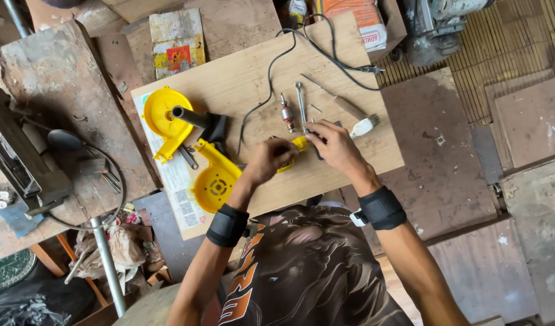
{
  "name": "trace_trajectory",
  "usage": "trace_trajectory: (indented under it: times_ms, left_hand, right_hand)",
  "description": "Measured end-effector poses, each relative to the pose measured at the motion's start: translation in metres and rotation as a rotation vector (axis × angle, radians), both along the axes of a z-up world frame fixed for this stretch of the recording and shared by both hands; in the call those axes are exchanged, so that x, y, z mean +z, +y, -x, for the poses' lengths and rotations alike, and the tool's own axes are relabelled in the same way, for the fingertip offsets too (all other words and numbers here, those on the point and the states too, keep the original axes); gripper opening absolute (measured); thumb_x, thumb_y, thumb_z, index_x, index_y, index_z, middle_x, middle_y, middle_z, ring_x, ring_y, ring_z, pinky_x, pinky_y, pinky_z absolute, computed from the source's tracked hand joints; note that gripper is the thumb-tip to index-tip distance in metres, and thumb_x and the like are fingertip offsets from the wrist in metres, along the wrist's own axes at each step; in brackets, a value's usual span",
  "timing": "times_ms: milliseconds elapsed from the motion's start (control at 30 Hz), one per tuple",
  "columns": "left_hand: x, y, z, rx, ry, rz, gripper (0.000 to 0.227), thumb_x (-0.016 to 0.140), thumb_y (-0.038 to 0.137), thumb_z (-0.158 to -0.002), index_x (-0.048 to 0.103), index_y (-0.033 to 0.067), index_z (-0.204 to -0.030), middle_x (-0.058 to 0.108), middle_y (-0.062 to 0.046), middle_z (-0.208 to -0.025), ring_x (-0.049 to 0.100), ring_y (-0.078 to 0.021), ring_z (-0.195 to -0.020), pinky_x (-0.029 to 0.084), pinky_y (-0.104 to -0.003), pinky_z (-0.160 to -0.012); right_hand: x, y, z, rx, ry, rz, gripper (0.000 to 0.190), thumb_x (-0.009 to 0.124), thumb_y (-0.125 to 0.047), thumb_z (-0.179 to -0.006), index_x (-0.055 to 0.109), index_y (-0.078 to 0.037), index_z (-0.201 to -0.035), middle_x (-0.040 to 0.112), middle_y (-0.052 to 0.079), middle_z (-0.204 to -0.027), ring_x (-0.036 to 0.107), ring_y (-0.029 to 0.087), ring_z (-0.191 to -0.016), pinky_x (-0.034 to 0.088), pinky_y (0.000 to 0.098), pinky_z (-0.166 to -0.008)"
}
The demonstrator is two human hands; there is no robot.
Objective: The person cleans the internal components of a disassembled yellow leaf blower using a brush and a screwdriver. They scrub the motor housing and casing parts, then use the screwdriver to scrape debris from the motor area.
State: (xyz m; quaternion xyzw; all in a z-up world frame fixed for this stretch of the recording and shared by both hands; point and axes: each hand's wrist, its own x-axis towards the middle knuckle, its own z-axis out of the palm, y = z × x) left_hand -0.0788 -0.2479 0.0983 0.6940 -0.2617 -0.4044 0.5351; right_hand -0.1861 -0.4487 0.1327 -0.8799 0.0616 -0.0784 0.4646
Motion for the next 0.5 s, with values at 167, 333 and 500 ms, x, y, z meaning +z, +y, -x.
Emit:
trace_trajectory:
  times_ms: [167,333,500]
  left_hand:
    - [-0.073,-0.017,0.064,-0.186,-0.356,-0.200,0.016,0.071,0.013,-0.092,0.076,0.0035,-0.104,0.077,-0.013,-0.087,0.073,-0.0216,-0.073,0.059,-0.035,-0.070]
    - [-0.141,-0.028,0.101,-0.052,-0.548,-0.368,0.013,0.068,0.011,-0.094,0.075,0.0018,-0.101,0.074,-0.019,-0.094,0.072,-0.0317,-0.074,0.058,-0.042,-0.068]
    - [-0.160,-0.043,0.111,0.035,-0.581,-0.539,0.017,0.057,0.009,-0.100,0.068,-0.0017,-0.107,0.066,-0.023,-0.111,0.068,-0.0354,-0.076,0.056,-0.046,-0.068]
  right_hand:
    - [-0.037,-0.038,0.035,-0.051,0.170,-0.035,0.032,0.071,-0.013,-0.094,0.068,-0.002,-0.124,0.075,0.015,-0.111,0.073,0.026,-0.097,0.060,0.0354,-0.080]
    - [-0.054,-0.055,0.053,-0.028,0.167,-0.058,0.023,0.072,-0.015,-0.094,0.075,-0.004,-0.114,0.077,0.012,-0.104,0.075,0.024,-0.091,0.062,0.0351,-0.078]
    - [-0.053,-0.063,0.060,-0.021,0.183,-0.036,0.022,0.075,-0.012,-0.094,0.074,-0.002,-0.113,0.077,0.014,-0.105,0.075,0.026,-0.093,0.060,0.0354,-0.081]
